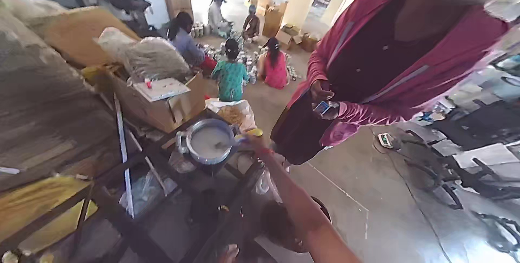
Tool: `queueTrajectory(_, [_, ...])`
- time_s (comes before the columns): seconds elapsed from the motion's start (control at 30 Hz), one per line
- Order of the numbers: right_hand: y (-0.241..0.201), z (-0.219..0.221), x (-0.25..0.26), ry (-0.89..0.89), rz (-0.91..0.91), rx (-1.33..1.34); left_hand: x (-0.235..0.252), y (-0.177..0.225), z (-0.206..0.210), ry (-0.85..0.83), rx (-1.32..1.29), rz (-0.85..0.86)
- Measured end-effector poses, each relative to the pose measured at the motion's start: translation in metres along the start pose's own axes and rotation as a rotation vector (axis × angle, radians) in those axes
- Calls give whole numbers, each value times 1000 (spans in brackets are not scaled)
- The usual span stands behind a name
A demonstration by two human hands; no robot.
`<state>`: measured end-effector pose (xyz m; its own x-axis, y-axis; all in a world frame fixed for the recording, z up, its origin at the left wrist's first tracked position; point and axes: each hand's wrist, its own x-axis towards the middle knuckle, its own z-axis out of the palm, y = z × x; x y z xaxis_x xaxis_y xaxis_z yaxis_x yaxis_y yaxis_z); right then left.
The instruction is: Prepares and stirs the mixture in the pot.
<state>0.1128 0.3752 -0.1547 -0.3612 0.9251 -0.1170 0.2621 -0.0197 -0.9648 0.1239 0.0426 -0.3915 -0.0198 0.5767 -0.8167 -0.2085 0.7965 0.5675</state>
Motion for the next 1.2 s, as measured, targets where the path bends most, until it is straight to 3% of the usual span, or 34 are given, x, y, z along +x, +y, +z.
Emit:
queueTrajectory(0.13, [12,16,3,57,-67,-15,29,-14,16,-6,-1,5])
queueTrajectory(0.27, [13,18,-7,-155,-113,72,39,-5,30,20,-42,-18])
queueTrajectory(0.4, [15,5,-6,-85,-240,-14,59,-4,40,76,-112,-45])
queueTrajectory(0.5, [25,14,6,-62,-306,36,77,6,38,155,12,-80])
queueTrajectory(0.6, [25,14,-4,-208,-403,4,81,26,42,175,122,-129])
queueTrajectory(0.67, [21,9,-5,-245,-447,-13,107,22,51,230,80,-111])
queueTrajectory(0.83, [34,11,8,-99,-399,61,146,5,70,436,-157,-16])
queueTrajectory(0.93, [35,10,2,-190,-385,66,166,5,77,532,-363,16])
queueTrajectory(1.07, [23,-13,0,-252,-414,-36,179,10,70,451,-172,-33])
queueTrajectory(1.2, [22,-12,17,-217,-512,-104,145,42,50,389,-9,-69])
